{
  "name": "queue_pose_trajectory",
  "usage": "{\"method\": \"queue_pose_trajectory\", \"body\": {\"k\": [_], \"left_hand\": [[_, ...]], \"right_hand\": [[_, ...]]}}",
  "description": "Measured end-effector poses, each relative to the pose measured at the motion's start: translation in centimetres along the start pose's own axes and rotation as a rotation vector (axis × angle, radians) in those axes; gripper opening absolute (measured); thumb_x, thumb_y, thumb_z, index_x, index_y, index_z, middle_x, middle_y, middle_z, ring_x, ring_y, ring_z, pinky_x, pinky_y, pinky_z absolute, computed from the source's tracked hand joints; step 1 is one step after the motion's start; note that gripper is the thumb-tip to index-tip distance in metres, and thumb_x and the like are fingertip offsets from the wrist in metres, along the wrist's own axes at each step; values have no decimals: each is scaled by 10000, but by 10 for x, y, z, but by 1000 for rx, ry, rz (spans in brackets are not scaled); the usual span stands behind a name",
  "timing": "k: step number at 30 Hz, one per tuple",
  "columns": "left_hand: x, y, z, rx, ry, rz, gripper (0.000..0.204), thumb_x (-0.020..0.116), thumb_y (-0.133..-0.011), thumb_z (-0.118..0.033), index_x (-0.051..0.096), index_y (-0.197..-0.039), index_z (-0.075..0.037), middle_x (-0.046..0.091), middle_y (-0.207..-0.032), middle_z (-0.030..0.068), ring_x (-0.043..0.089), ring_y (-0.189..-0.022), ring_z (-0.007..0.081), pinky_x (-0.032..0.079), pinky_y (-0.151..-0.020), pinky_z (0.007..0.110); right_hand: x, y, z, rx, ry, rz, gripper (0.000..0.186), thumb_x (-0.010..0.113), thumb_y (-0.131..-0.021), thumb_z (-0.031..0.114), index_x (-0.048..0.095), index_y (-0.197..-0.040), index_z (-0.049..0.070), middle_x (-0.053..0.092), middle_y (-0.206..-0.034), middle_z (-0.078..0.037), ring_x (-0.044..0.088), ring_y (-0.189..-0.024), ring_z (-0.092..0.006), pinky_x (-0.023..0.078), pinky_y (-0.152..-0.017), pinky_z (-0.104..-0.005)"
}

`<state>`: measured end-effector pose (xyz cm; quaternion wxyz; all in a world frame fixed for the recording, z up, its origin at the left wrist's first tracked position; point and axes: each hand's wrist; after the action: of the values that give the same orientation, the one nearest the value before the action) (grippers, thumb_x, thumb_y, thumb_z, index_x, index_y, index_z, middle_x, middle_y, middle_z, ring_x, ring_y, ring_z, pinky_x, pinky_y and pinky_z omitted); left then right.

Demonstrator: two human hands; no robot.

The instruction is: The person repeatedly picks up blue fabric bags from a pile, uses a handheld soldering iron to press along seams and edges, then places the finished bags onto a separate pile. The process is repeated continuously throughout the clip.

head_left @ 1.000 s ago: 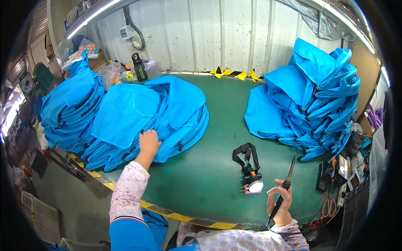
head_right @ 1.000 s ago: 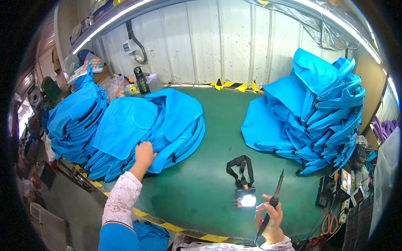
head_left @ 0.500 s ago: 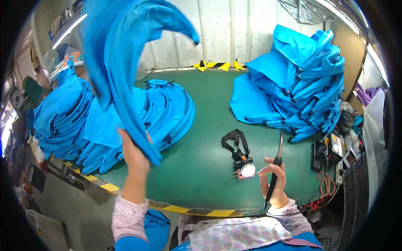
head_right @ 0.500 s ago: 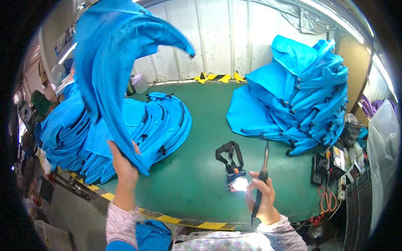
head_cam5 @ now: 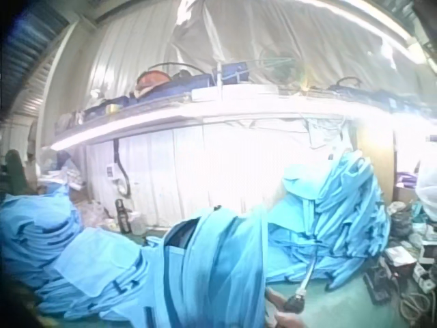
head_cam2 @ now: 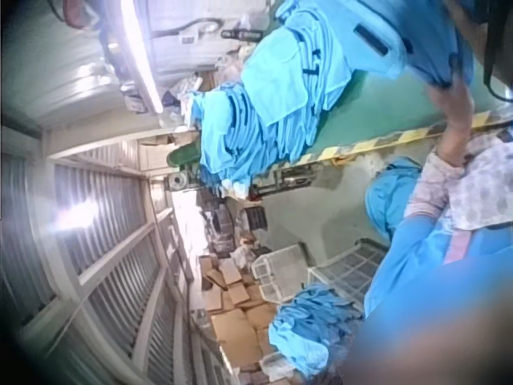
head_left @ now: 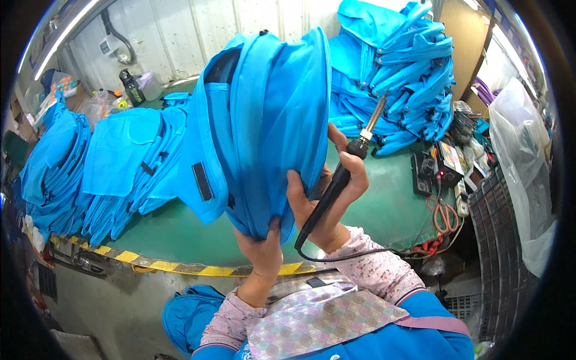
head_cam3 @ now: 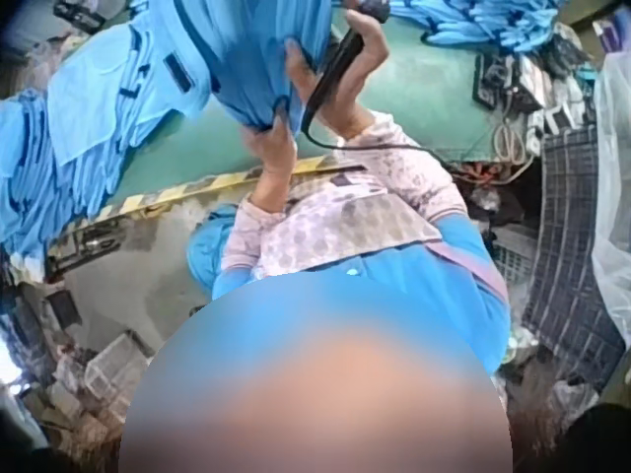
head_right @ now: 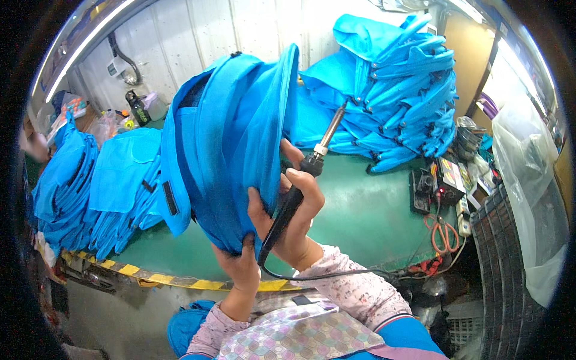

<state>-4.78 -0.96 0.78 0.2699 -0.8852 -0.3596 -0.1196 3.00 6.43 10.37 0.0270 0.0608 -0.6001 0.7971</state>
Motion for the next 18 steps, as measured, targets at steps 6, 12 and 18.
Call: {"method": "queue_pose_trajectory", "body": {"k": [6, 12, 18], "left_hand": [[-13, 3, 1, -787, 234, 556, 477, 732, -789, -15, 545, -1226, 20, 641, -1128, 100, 634, -974, 200, 513, -859, 338], [10, 18, 1, -599, 192, 516, 328, 716, -816, -23, 606, -1125, -1, 647, -1007, 44, 612, -866, 128, 516, -758, 295], [15, 13, -6, -570, -24, 730, 300, 782, -823, -104, 665, -1074, 13, 688, -977, 42, 626, -863, 115, 520, -762, 294]], "right_hand": [[-49, 26, -20, 4, 177, 51, 634, 685, -883, 12, 249, -1323, 146, 325, -1442, -341, 577, -1183, -348, 606, -824, -371], [-92, 26, -21, -127, 423, -8, 547, 768, -803, 49, 418, -1221, 85, 525, -1326, -326, 544, -1227, -445, 422, -1015, -509], [-106, 16, 3, -149, 722, 33, 552, 814, -751, 86, 502, -1207, 86, 616, -1257, -226, 576, -1044, -392, 381, -1002, -470]]}}
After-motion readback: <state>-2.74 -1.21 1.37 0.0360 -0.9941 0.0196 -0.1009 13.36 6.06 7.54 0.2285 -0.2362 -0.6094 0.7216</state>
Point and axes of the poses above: each hand's wrist, its own y-axis away from the middle knuckle, its own x-axis out of the palm, z = x × y
